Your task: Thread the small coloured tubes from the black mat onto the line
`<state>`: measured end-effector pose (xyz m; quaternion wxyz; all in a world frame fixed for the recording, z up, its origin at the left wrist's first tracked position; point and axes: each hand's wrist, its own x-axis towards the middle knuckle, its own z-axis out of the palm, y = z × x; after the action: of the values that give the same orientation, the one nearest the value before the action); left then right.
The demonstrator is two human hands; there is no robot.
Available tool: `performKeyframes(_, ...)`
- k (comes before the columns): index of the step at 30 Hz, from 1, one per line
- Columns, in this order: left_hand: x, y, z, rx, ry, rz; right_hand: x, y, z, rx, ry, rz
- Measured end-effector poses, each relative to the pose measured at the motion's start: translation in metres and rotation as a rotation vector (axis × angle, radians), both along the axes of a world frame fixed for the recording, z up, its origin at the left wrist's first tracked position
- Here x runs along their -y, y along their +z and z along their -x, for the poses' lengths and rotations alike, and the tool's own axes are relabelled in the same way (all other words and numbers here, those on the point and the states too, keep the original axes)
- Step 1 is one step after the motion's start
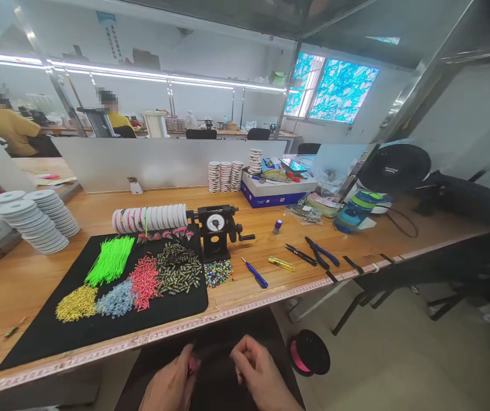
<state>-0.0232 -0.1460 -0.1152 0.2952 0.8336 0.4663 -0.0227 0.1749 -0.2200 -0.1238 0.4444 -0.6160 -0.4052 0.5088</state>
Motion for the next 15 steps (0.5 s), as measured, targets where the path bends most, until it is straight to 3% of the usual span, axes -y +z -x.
performKeyframes(3,-0.008,0.001,-0.011,-0.075,-0.064,0.029,-0.004,-0.007,-0.017,0.160,-0.092,-0.067)
performKeyframes(7,-0.014,0.005,-0.033,-0.046,-0.110,0.058,-0.010,-0.025,-0.028,0.319,-0.116,-0.026)
performKeyframes(11,-0.026,0.014,-0.058,0.073,0.009,0.048,-0.014,-0.042,-0.030,0.388,-0.106,0.064)
performKeyframes(15,-0.033,0.034,-0.082,0.345,0.149,-0.035,-0.012,-0.057,-0.031,0.401,-0.111,0.115)
